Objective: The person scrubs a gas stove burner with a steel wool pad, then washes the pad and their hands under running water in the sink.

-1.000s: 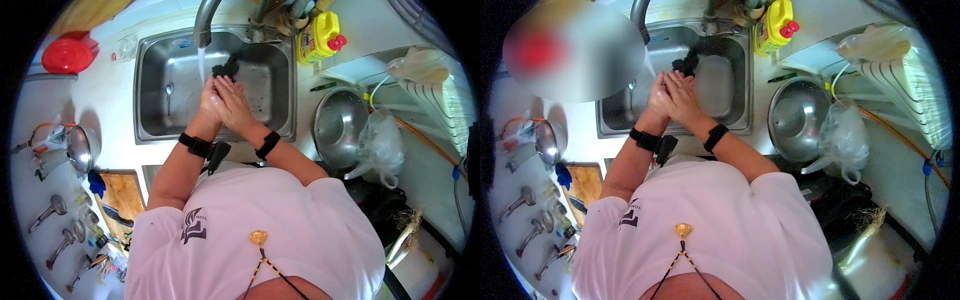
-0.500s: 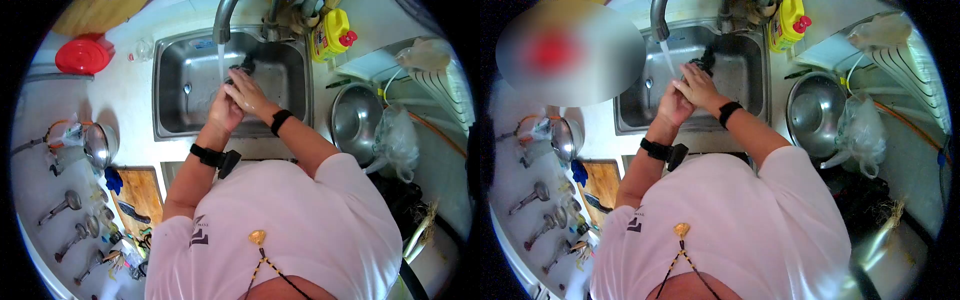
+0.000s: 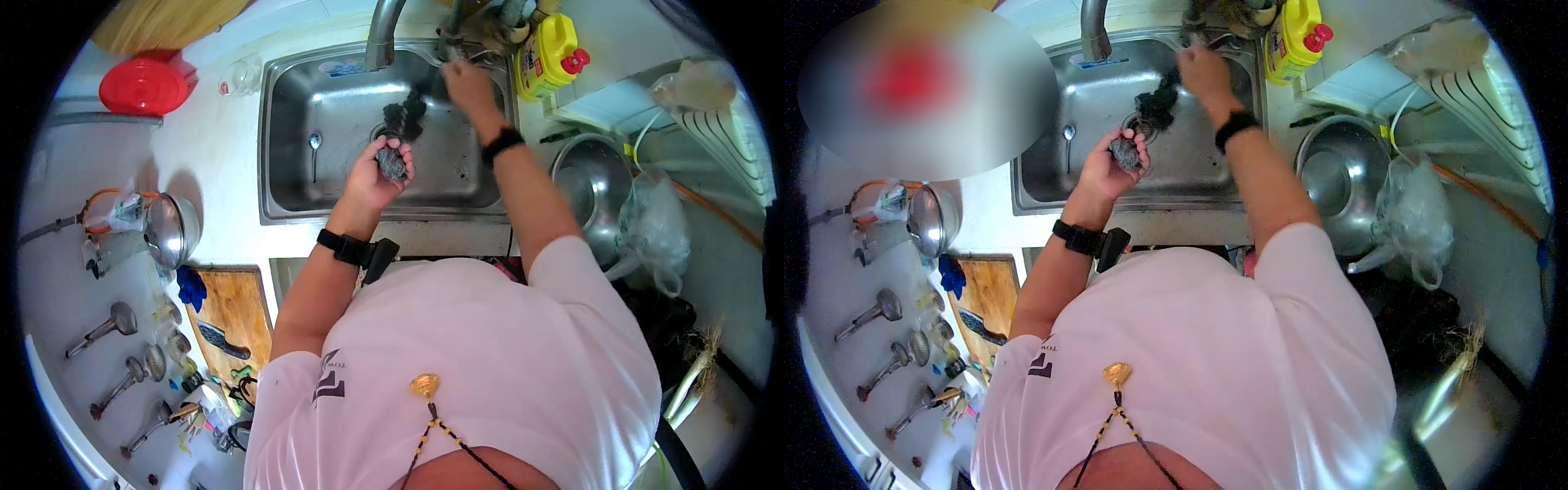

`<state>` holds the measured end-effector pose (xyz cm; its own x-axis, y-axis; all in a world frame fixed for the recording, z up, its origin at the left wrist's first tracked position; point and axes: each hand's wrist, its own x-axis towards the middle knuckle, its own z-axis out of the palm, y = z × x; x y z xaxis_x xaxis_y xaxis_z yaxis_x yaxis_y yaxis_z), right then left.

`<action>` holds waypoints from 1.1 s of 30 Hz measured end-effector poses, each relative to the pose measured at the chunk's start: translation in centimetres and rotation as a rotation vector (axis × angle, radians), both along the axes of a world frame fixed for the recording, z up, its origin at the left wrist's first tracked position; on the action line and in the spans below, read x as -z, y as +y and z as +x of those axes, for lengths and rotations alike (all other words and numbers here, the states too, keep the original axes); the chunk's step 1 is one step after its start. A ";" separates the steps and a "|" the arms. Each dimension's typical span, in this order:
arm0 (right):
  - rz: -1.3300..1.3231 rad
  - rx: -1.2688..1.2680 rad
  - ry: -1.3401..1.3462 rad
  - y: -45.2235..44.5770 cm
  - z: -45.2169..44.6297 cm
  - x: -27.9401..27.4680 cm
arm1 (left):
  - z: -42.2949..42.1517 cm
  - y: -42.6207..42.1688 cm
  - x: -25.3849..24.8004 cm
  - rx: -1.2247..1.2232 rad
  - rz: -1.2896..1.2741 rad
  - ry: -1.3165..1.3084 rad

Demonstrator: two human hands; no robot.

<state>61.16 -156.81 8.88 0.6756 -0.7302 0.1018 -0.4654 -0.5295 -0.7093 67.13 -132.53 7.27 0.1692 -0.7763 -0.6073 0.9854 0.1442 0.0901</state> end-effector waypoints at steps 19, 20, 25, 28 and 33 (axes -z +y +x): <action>0.418 -0.198 -0.098 4.5 1.2 3.8 | -0.8 0.5 -3.0 0.126 -0.332 -0.265; 0.595 -0.242 -0.300 3.7 0.8 3.5 | -0.4 1.2 -4.1 0.134 -0.381 -0.291; -0.337 -0.649 0.330 -3.9 -1.6 17.4 | 2.6 3.7 0.0 -0.168 0.087 -0.289; 0.686 -0.001 0.139 6.7 -1.0 5.2 | 2.1 5.7 1.3 -0.130 0.158 -0.237; 0.760 -0.385 -0.164 19.4 0.5 -1.7 | 0.1 10.2 2.5 -0.319 -0.023 -0.183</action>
<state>61.67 -137.45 10.61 0.9092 -0.3633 -0.2034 -0.2123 0.0158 -0.9771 67.22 -122.35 4.78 0.5092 -0.6802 -0.5273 0.8584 0.4459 0.2538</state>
